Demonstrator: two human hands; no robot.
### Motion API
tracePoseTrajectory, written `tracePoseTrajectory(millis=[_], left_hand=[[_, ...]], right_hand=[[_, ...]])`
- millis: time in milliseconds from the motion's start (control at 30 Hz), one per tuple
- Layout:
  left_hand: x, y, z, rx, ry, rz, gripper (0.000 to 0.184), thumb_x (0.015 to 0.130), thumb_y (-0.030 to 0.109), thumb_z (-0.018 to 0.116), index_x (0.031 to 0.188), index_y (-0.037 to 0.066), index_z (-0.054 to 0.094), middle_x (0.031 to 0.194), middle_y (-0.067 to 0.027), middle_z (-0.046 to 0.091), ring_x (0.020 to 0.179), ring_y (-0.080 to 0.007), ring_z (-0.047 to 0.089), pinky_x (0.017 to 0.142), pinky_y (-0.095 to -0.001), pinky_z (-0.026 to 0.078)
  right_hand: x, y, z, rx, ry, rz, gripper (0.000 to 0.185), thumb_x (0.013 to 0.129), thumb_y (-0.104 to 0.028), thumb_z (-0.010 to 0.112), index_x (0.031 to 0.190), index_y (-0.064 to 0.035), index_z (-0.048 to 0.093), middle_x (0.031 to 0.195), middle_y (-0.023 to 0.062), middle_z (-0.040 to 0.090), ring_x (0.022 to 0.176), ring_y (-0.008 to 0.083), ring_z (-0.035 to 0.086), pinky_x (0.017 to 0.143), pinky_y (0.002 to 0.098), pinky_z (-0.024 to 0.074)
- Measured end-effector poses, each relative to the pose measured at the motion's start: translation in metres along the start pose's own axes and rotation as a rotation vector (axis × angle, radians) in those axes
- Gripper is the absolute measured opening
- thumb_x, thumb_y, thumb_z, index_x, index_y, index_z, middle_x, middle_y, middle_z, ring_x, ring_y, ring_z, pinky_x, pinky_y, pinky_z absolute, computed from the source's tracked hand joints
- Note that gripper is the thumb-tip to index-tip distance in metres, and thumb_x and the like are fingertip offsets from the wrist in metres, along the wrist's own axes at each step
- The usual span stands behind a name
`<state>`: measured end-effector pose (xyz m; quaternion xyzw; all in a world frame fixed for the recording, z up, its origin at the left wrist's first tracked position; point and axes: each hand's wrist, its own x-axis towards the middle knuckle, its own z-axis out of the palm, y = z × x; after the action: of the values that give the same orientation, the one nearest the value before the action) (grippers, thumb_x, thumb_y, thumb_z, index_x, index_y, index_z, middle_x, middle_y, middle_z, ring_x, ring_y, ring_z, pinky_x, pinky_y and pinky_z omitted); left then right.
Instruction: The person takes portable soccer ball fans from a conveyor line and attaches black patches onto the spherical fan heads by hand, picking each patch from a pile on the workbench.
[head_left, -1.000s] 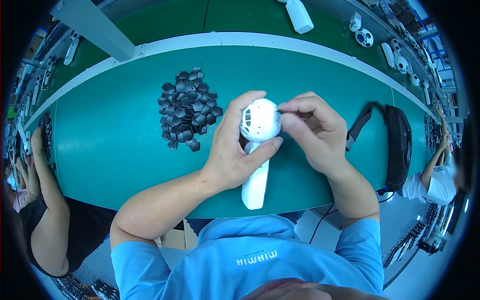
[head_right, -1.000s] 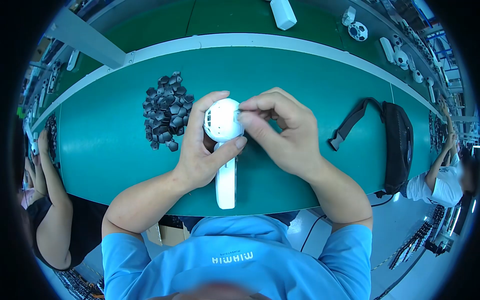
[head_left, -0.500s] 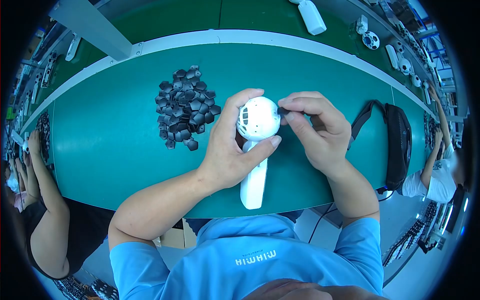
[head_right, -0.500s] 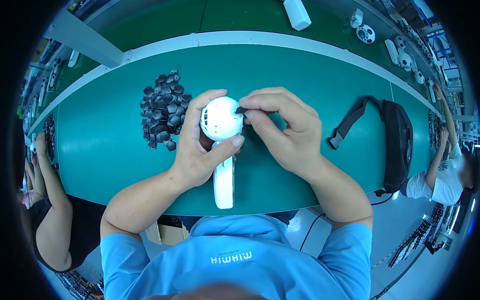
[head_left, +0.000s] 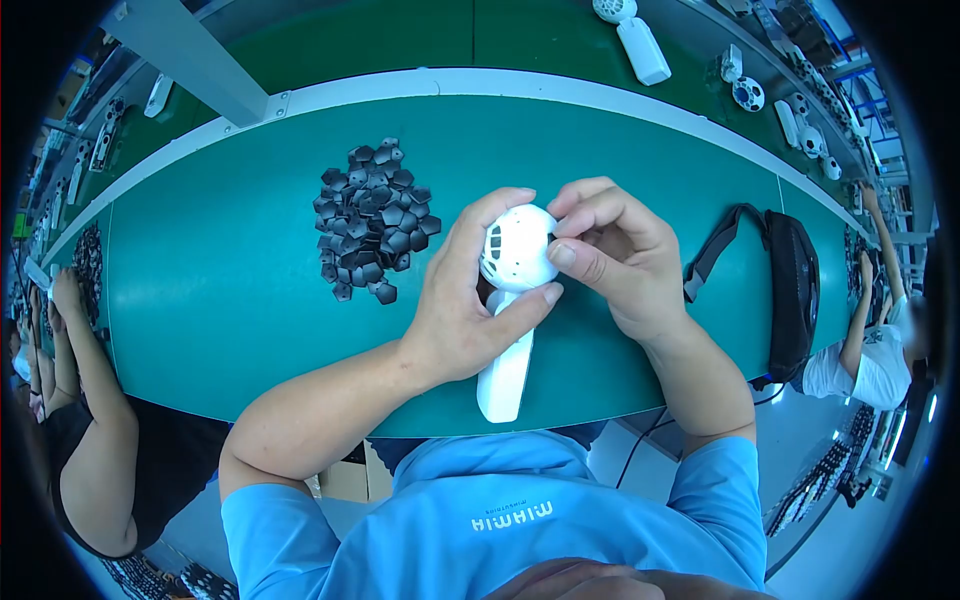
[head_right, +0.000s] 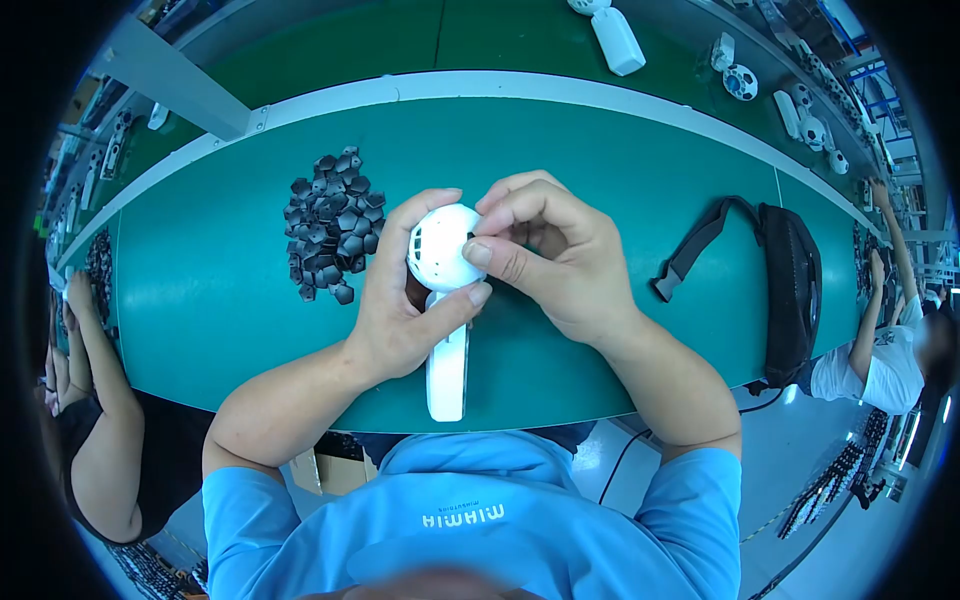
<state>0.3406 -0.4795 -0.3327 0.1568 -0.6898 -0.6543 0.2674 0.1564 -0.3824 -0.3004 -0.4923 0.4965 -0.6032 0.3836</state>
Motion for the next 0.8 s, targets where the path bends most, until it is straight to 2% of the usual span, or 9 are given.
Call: tracePoseTrajectory(millis=[67, 167, 233, 300, 433, 500, 567, 633, 800], left_hand=[[0.001, 0.003, -0.001, 0.041, 0.001, 0.035, 0.074, 0.09, 0.003, 0.073, 0.152, 0.009, 0.034, 0.117, -0.0108, 0.058, 0.092, -0.0166, 0.064, 0.075, -0.0313, 0.054], [0.009, 0.02, -0.005, 0.304, -0.04, 0.417, 0.081, 0.079, 0.011, 0.079, 0.15, 0.008, 0.04, 0.124, -0.0208, 0.056, 0.103, -0.0343, 0.064, 0.08, -0.0404, 0.056], [0.007, 0.021, -0.004, 0.304, -0.054, 0.425, 0.082, 0.078, 0.01, 0.079, 0.15, 0.008, 0.04, 0.125, -0.0211, 0.055, 0.102, -0.0357, 0.064, 0.079, -0.0416, 0.056], [0.004, 0.02, -0.002, 0.286, -0.093, 0.431, 0.083, 0.077, 0.008, 0.077, 0.151, 0.01, 0.039, 0.126, -0.0218, 0.053, 0.101, -0.0385, 0.063, 0.076, -0.044, 0.057], [0.0, 0.018, 0.001, 0.262, -0.095, 0.457, 0.081, 0.075, 0.006, 0.073, 0.149, 0.006, 0.042, 0.121, -0.0174, 0.057, 0.105, -0.0333, 0.057, 0.088, -0.0419, 0.048], [0.0, 0.022, 0.002, 0.271, -0.081, 0.488, 0.081, 0.075, 0.006, 0.073, 0.15, 0.007, 0.041, 0.121, -0.0182, 0.055, 0.103, -0.0352, 0.059, 0.083, -0.043, 0.05], [0.001, 0.025, 0.002, 0.294, -0.047, 0.55, 0.081, 0.077, 0.006, 0.075, 0.15, 0.011, 0.04, 0.122, -0.0198, 0.052, 0.1, -0.0388, 0.061, 0.074, -0.0452, 0.055], [0.002, 0.023, 0.0, 0.286, -0.033, 0.543, 0.082, 0.076, 0.005, 0.075, 0.15, 0.011, 0.04, 0.122, -0.0199, 0.052, 0.101, -0.0382, 0.061, 0.075, -0.0448, 0.055], [0.003, 0.015, -0.004, 0.255, -0.03, 0.433, 0.081, 0.078, 0.003, 0.074, 0.15, 0.01, 0.039, 0.125, -0.0196, 0.053, 0.109, -0.0356, 0.06, 0.083, -0.043, 0.054]], right_hand=[[0.004, -0.011, -0.001, 0.12, -0.017, 0.198, 0.037, 0.086, -0.004, 0.081, 0.119, -0.002, 0.065, 0.125, 0.011, 0.061, 0.119, 0.0235, 0.062, 0.097, 0.0369, 0.0544], [0.009, -0.034, -0.001, 0.218, -0.049, 0.335, 0.047, 0.083, -0.008, 0.086, 0.123, -0.0022, 0.062, 0.126, 0.0104, 0.059, 0.122, 0.0241, 0.06, 0.099, 0.0381, 0.0537], [0.006, -0.048, 0.002, 0.302, -0.075, 0.438, 0.056, 0.08, -0.011, 0.089, 0.126, -0.0022, 0.06, 0.127, 0.0107, 0.059, 0.125, 0.0249, 0.059, 0.101, 0.0387, 0.0526], [0.002, -0.059, 0.008, 0.31, -0.079, 0.428, 0.056, 0.08, -0.011, 0.089, 0.127, -0.0017, 0.06, 0.128, 0.0105, 0.059, 0.124, 0.025, 0.059, 0.101, 0.039, 0.0526], [-0.003, -0.065, 0.014, 0.305, -0.081, 0.399, 0.056, 0.082, -0.007, 0.087, 0.131, -0.001, 0.059, 0.13, 0.01, 0.058, 0.123, 0.0239, 0.059, 0.101, 0.0394, 0.0547], [-0.004, -0.064, 0.014, 0.26, -0.1, 0.343, 0.057, 0.085, -0.002, 0.085, 0.134, -0.0018, 0.056, 0.131, 0.0096, 0.059, 0.12, 0.0211, 0.059, 0.1, 0.0391, 0.0591], [-0.004, -0.061, 0.014, 0.202, -0.108, 0.317, 0.056, 0.084, -0.005, 0.086, 0.133, -0.0017, 0.058, 0.131, 0.0095, 0.059, 0.121, 0.0222, 0.059, 0.1, 0.0392, 0.0576], [-0.004, -0.055, 0.013, 0.107, -0.128, 0.269, 0.055, 0.083, -0.011, 0.088, 0.13, -0.0014, 0.06, 0.129, 0.0092, 0.059, 0.123, 0.0243, 0.06, 0.1, 0.0394, 0.0546], [0.013, -0.042, 0.004, 0.135, -0.198, 0.33, 0.05, 0.084, -0.012, 0.088, 0.126, -0.0022, 0.063, 0.127, 0.0093, 0.062, 0.119, 0.0227, 0.062, 0.101, 0.0378, 0.0536]])
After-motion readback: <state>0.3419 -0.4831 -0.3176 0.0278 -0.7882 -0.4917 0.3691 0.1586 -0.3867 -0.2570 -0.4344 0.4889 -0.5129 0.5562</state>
